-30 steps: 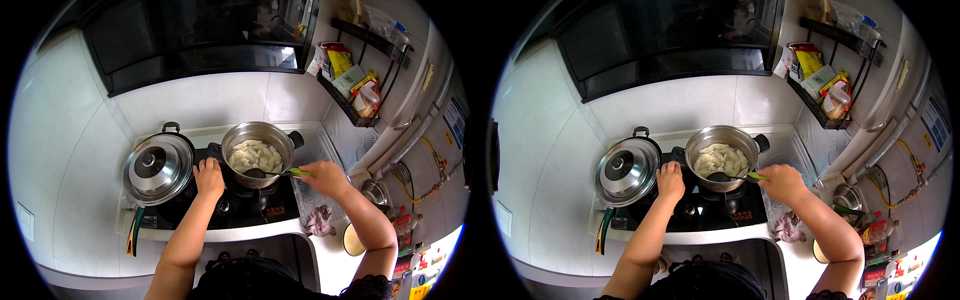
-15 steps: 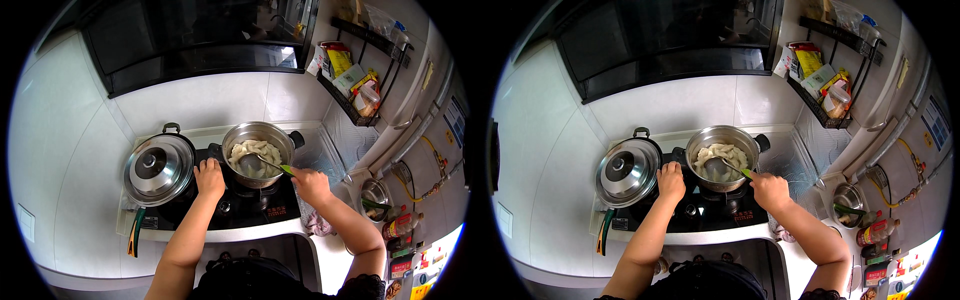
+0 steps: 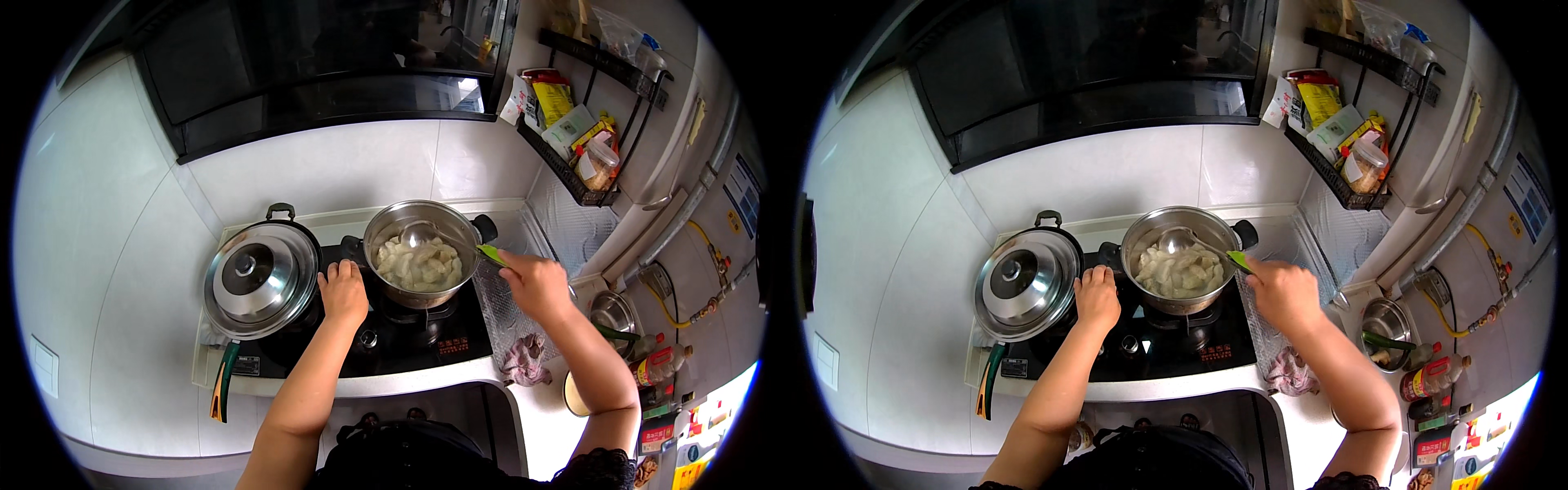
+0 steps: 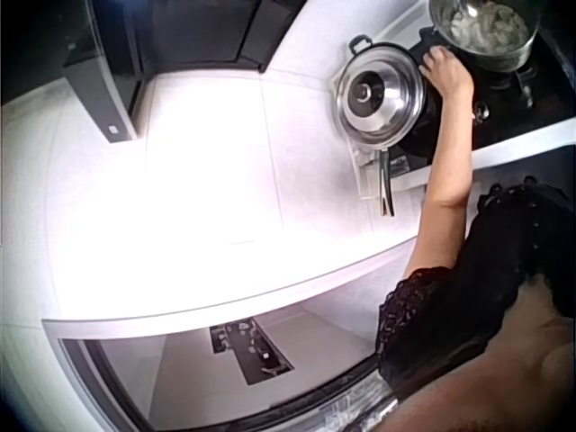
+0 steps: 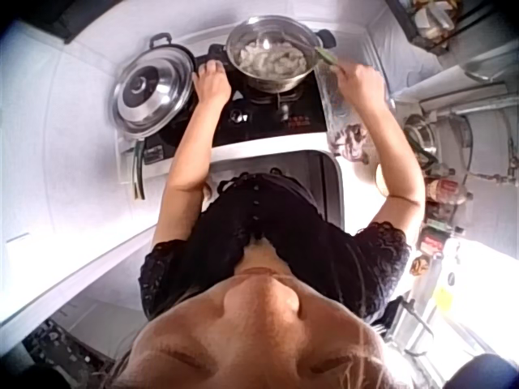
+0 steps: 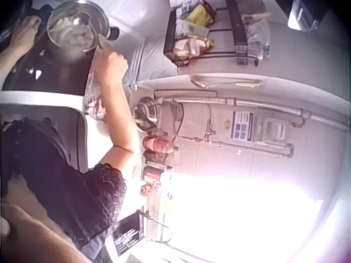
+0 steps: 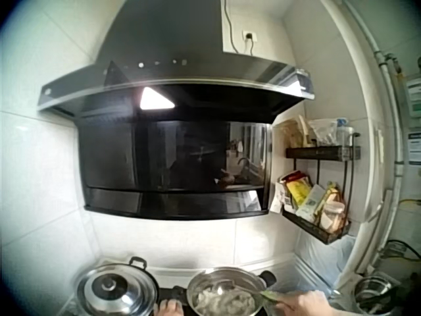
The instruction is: The person wipes the kitchen counter with a cloth, then moves to the stove to cook dumplings in a pot of boiling water. They use a slotted spoon to stir the dumplings and adjust the stove's heat control knob.
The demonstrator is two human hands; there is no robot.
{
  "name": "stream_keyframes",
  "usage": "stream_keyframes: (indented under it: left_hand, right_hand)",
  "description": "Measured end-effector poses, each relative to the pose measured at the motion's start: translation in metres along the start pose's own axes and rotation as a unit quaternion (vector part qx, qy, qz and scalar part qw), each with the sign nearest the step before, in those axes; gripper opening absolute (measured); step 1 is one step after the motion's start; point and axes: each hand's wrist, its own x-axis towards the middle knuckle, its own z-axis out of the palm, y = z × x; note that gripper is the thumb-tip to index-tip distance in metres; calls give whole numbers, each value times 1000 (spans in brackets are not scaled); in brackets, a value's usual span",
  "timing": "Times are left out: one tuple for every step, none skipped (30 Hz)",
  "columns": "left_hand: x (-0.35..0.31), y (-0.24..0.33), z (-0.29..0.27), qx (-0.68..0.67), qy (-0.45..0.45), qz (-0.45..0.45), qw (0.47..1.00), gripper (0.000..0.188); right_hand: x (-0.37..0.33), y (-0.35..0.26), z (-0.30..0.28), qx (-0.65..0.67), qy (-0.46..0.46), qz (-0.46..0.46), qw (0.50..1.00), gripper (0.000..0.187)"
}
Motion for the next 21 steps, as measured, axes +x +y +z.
stream_keyframes:
  left_hand:
    - [0,0,-1,-9,-1,2,1000,45]
    - [0,1,-3,-18,-3,4,1000,44]
    - [0,1,-4,-26,-4,6,1000,42]
    - [0,1,-5,-28,-3,8,1000,43]
    - [-1,1,-6,-29,-2,9,1000,43]
    - [-1,1,-6,-30,-1,10,999,43]
    - [-1,1,-6,-21,0,10,1000,43]
    - [-1,1,-6,-11,1,10,1000,43]
    - [0,1,-5,-1,2,9,1000,44]
    - [0,1,-5,-2,1,10,1000,44]
    - [0,1,-5,-3,0,10,1000,43]
    - [0,0,-4,-3,-1,11,1000,43]
    - [0,0,-3,-3,2,11,1000,43]
    - [0,-1,-2,-2,5,11,1000,43]
    - [-1,-2,-1,-1,8,10,1000,43]
    - [-1,-2,-1,-5,8,11,1000,43]
    - [-1,-2,-1,-8,9,11,1000,43]
    - [-1,-2,-1,-12,10,10,1000,43]
    - [-1,-2,-1,-11,7,10,1000,43]
    - [-1,-1,-3,-10,5,10,1000,43]
    - [-1,-1,-4,-9,3,9,1000,43]
  right_hand:
    - [1,-1,-10,1,-14,1,1000,29]
    - [1,0,-19,3,-28,2,1000,28]
    - [2,2,-27,5,-41,3,999,27]
    - [3,3,-32,11,-55,6,998,26]
    - [3,3,-38,13,-68,1,998,25]
    - [3,2,-44,16,-80,-4,997,25]
    - [4,2,-48,19,-93,-9,995,24]
    - [5,2,-50,10,-105,-12,994,24]
    - [7,2,-52,2,-117,-15,993,24]
    - [9,2,-54,-6,-130,-18,991,24]
    - [12,0,-57,-19,-142,-23,989,24]
    - [16,-4,-61,-32,-155,-28,987,24]
    - [18,-7,-62,-45,-167,-33,984,23]
    - [19,-7,-61,-52,-167,-32,984,23]
    - [21,-6,-58,-59,-166,-32,984,22]
    - [22,-4,-55,-66,-166,-30,983,21]
    - [22,-4,-52,-78,-163,-32,983,21]
    - [22,-5,-48,-90,-160,-35,982,20]
    - [22,-7,-44,-101,-158,-37,982,19]
    - [23,-8,-42,-108,-168,-36,979,19]
    - [23,-10,-39,-116,-178,-34,977,19]
